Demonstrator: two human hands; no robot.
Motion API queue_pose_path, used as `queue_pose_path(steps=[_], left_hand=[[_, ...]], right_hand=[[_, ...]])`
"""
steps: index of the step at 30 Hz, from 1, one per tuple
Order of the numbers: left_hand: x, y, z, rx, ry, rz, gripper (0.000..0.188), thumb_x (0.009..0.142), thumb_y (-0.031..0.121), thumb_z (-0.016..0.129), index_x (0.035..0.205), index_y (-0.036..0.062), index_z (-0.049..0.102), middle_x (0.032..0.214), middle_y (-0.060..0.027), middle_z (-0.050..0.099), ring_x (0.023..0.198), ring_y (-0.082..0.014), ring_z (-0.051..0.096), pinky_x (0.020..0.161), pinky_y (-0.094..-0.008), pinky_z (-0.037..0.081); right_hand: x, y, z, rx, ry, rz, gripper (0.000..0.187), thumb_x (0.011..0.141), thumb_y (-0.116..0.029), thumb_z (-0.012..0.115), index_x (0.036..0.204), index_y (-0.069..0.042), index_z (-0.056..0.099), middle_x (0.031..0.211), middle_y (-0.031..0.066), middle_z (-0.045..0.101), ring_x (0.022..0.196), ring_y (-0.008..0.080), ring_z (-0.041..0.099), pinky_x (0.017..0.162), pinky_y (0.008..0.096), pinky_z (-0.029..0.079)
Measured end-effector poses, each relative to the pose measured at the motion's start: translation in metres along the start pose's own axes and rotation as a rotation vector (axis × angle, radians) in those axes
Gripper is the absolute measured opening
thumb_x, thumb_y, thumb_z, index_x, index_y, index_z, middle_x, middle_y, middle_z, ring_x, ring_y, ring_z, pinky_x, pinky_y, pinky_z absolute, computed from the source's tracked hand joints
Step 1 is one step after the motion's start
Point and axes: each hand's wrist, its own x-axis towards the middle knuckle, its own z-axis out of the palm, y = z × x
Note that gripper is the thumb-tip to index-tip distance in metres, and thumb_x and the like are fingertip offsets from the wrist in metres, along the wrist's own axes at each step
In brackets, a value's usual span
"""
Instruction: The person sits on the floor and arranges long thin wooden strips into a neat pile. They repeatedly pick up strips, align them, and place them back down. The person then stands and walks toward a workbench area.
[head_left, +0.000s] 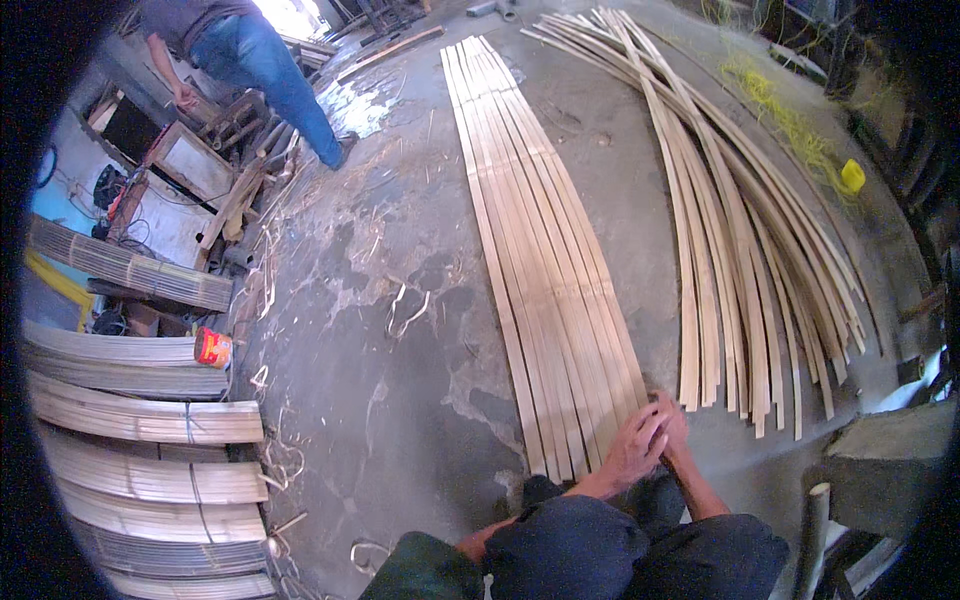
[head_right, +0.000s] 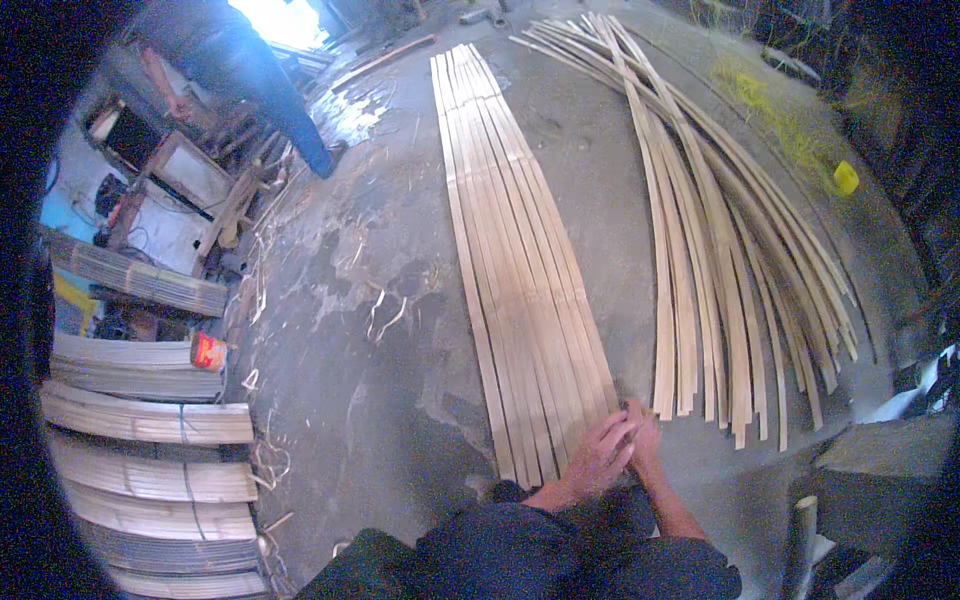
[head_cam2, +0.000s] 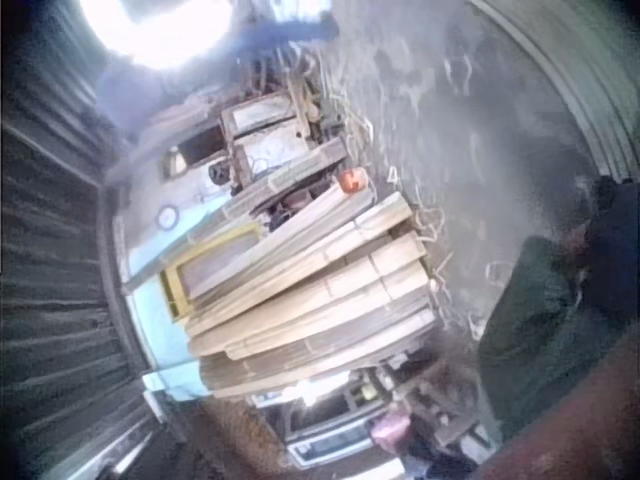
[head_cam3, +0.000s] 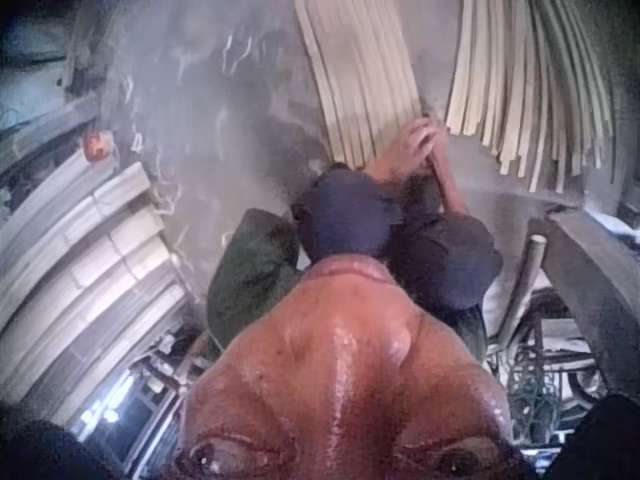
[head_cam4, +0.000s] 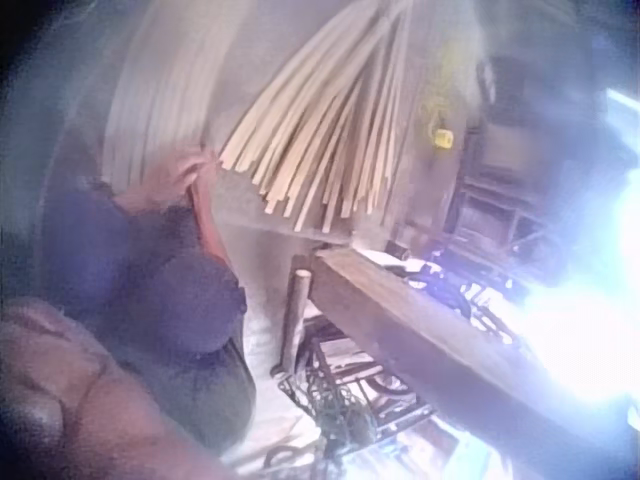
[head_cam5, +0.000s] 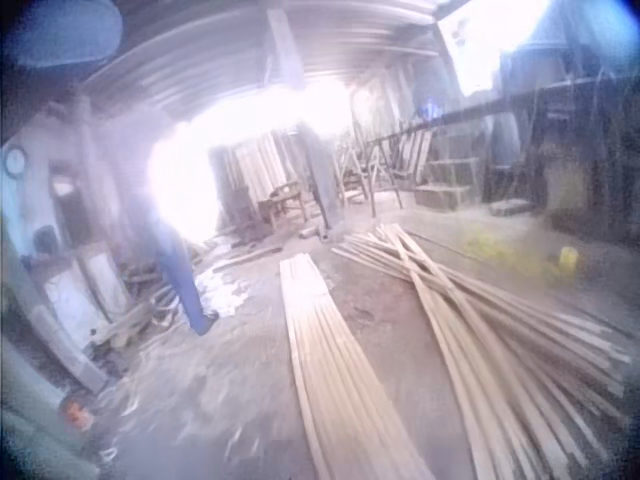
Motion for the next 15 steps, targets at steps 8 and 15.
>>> queue_pose_path(steps=[8, 15], left_hand=[[-0.013, -0.039, -0.008, 0.026, -0.028, -0.068, 0.042, 0.091, 0.014, 0.062, 0.130, 0.0018, 0.053, 0.135, -0.0210, 0.051, 0.126, -0.0386, 0.050, 0.107, -0.0441, 0.042], [-0.009, -0.053, -0.016, 0.022, -0.068, -0.132, 0.036, 0.093, 0.017, 0.060, 0.126, 0.0026, 0.056, 0.134, -0.0217, 0.052, 0.124, -0.0391, 0.052, 0.104, -0.0440, 0.045]], right_hand=[[0.015, -0.015, -0.067, 0.307, 0.057, 0.135, 0.019, 0.094, -0.021, 0.062, 0.097, -0.004, 0.066, 0.078, 0.0030, 0.062, 0.069, 0.0106, 0.058, 0.056, 0.0277, 0.047], [0.026, -0.074, -0.185, 0.376, 0.405, 0.058, 0.027, 0.095, -0.024, 0.066, 0.088, 0.001, 0.067, 0.074, 0.0005, 0.059, 0.069, 0.0086, 0.050, 0.061, 0.0266, 0.042]])
